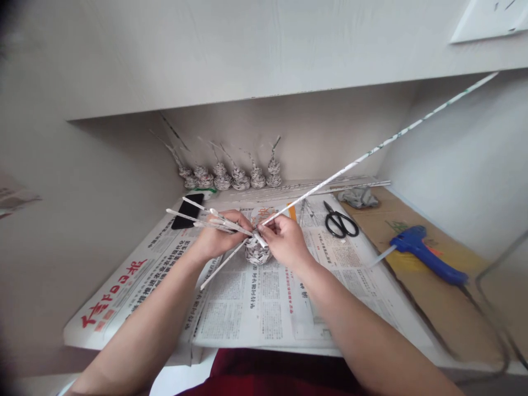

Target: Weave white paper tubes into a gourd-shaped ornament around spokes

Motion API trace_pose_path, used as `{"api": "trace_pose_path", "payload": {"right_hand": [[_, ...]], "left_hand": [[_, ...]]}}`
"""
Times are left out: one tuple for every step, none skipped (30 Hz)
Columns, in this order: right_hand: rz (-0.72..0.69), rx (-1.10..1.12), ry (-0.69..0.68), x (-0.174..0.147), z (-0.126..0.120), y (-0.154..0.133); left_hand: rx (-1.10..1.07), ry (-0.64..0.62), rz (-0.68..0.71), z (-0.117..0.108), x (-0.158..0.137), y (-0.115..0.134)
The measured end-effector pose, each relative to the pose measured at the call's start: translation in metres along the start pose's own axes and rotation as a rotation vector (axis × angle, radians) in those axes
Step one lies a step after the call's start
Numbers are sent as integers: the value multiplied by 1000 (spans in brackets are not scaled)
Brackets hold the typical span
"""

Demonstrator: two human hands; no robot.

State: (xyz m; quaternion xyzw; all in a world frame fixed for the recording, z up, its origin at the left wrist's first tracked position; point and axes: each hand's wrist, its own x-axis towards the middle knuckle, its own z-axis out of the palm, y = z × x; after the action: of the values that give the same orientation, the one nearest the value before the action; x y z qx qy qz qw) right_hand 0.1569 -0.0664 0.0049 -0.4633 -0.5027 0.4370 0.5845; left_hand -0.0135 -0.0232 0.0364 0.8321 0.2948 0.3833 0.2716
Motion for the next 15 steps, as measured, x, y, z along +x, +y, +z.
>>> {"api": "trace_pose_path", "payload": {"right_hand": [[-23,-45,1,0,0,0],[-43,-85,2,-1,-1,1],[-59,-116,2,-2,-1,1],[-73,-134,3,-2,-1,1],[-86,-142,1,-3,-1,0],[-99,-140,1,-3,0,0],[-106,-133,-3,-3,0,-1],[-108,-124,-7,-3,0,-1],[-106,-115,-11,-3,1,-2],[-99,-106,-16,-3,1,-3],[-92,-97,-18,-3,1,-4],[-90,-91,-18,-3,1,-5],[-95,-96,-22,-3,1,-6],[-104,-113,-28,-4,1,-7],[-115,-139,-36,-4,1,-8]], "left_hand": [[14,0,8,0,0,1],[23,3,12,0,1,1],[27,7,11,1,1,2],[28,13,4,1,1,3],[28,20,-5,1,1,4],[27,26,-13,2,1,5],[25,30,-18,2,0,6],[23,33,-21,3,0,6],[21,34,-21,3,0,6],[22,38,-21,3,0,6],[25,44,-22,4,0,5],[33,48,-23,4,0,4],[41,53,-24,4,1,3],[44,60,-27,5,1,1],[44,69,-31,5,1,0]]}}
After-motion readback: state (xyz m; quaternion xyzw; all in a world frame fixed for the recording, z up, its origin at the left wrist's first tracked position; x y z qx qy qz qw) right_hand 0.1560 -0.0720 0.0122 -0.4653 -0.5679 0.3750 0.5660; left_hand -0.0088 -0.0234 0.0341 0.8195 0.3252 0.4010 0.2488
